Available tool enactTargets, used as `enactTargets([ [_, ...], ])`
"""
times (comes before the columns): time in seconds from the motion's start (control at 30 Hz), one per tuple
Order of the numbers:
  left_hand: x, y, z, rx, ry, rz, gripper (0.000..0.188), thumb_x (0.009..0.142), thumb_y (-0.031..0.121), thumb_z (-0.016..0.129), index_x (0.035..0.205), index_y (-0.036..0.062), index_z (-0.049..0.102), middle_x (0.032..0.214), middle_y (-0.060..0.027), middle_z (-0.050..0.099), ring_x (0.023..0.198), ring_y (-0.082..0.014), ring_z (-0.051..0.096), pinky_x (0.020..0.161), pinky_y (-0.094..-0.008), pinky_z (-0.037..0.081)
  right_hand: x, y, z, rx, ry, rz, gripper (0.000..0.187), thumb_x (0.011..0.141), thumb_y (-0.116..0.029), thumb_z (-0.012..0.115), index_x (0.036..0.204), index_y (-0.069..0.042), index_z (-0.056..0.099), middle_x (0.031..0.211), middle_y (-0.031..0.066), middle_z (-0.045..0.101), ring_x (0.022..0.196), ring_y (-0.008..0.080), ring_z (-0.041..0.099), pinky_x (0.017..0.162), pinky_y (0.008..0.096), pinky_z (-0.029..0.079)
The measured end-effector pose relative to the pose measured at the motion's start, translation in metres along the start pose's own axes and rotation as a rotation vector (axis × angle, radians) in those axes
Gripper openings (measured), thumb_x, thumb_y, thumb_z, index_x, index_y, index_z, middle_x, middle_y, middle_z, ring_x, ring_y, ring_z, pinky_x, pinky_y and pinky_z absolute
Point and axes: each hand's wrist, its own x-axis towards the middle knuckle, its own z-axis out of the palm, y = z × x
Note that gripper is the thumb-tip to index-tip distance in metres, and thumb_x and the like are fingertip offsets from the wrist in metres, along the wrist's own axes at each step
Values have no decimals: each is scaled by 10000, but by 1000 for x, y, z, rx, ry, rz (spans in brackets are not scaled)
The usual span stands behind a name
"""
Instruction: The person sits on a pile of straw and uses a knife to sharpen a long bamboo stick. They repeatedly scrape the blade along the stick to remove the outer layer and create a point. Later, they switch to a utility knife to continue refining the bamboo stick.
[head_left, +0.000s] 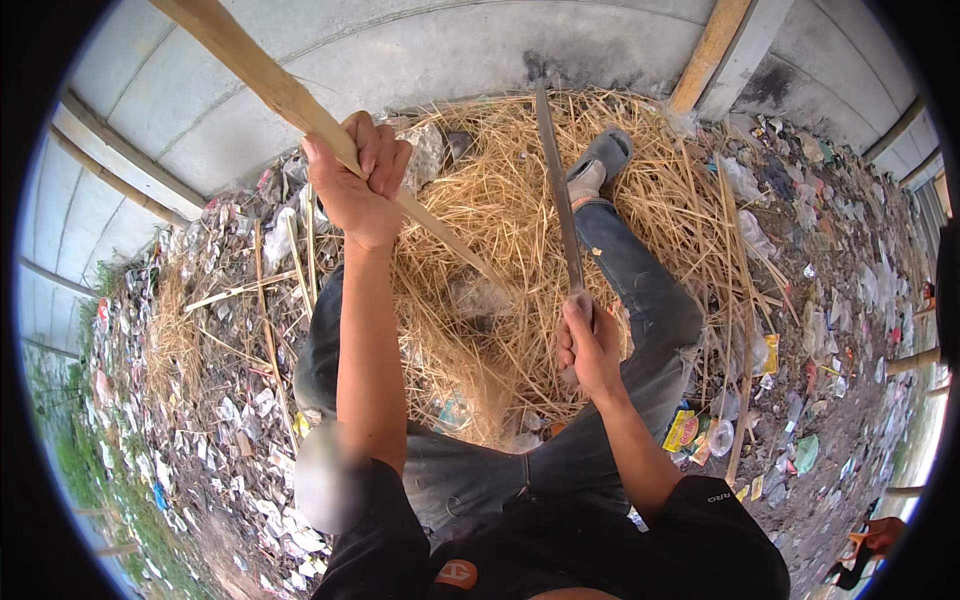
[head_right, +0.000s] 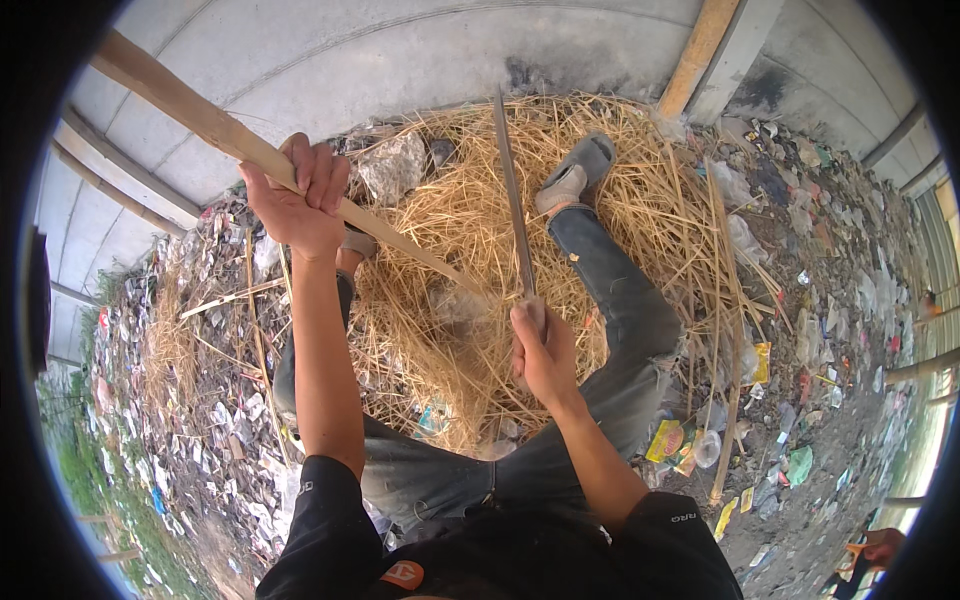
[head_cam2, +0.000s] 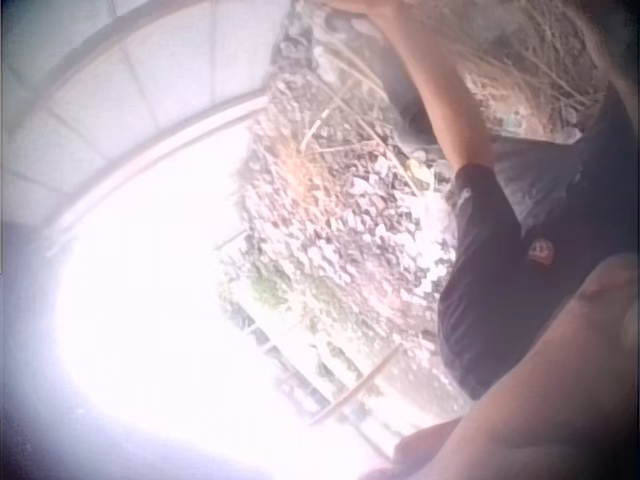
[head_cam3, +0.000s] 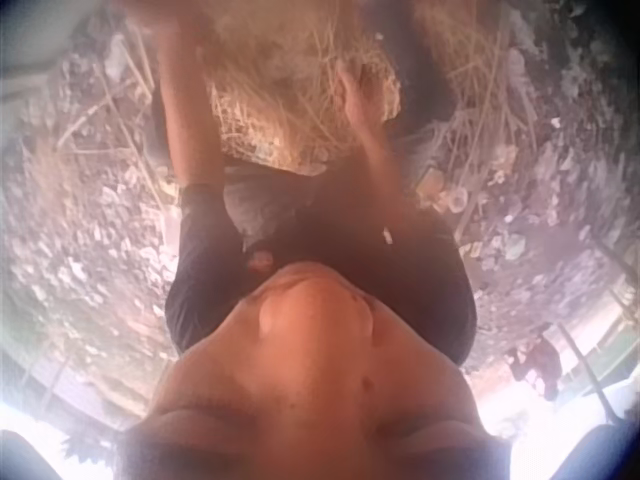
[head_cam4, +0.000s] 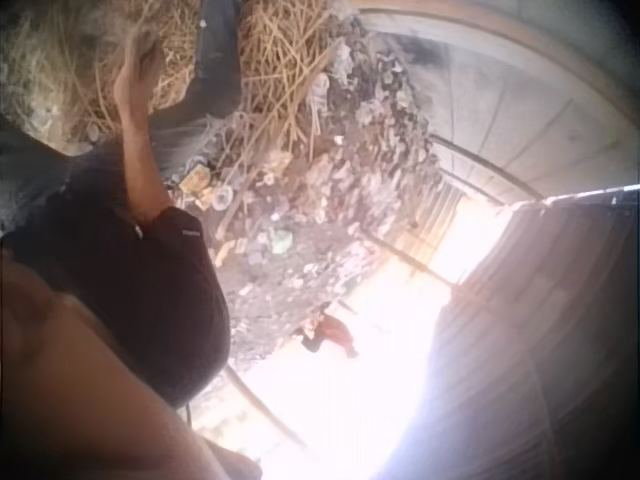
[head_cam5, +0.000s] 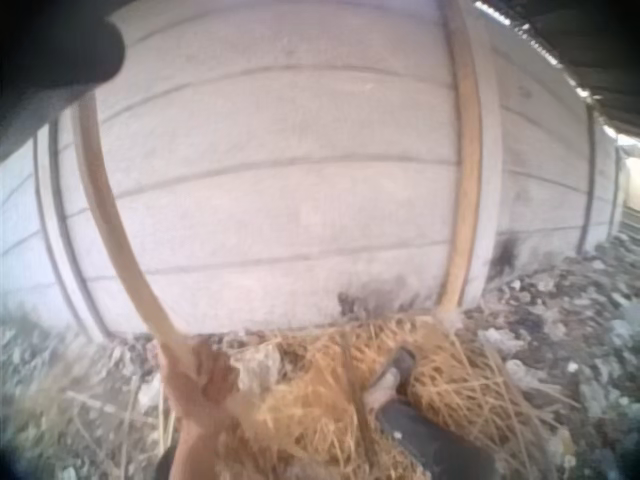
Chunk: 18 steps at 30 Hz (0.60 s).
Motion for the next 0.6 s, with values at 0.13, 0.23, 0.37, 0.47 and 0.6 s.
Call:
enactTargets([
  [0.13,0,-9,-5,13,-175,-128,707,913,814,386,647,161,333,536,65,284,476,-50,208,451,-199,201,10,-75,22,132,-13,-262,426,1066,-430,444,881,-49,489,613,29,487,463,88,462,435,251,395],
  [0.23,7,-8,-11,32,-221,-164,716,902,825,393,647,157,347,538,66,287,478,-48,202,449,-202,200,6,-74,36,225,31,-488,475,1068,-471,398,887,-39,478,601,47,474,470,108,457,436,262,381],
  [0.37,14,-9,-10,-42,-358,-250,745,859,872,398,637,162,348,537,72,285,469,-44,209,446,-195,214,-26,95,28,87,82,-400,473,1055,-493,429,886,-55,484,580,28,472,467,105,463,432,281,383],
  [0.47,17,-10,-16,-95,-403,-299,765,817,903,417,630,164,349,539,81,285,462,-33,242,449,-188,227,-40,141,-3,-89,94,510,493,1022,-525,522,810,-82,477,574,2,462,439,112,476,415,323,425],
  [0.6,20,-8,-20,-153,-421,-354,774,766,904,506,612,160,361,524,87,308,433,-29,254,441,-196,235,-27,75,-6,-103,-21,444,525,1018,-543,531,781,-77,482,599,-1,461,437,98,462,406,295,422],
])
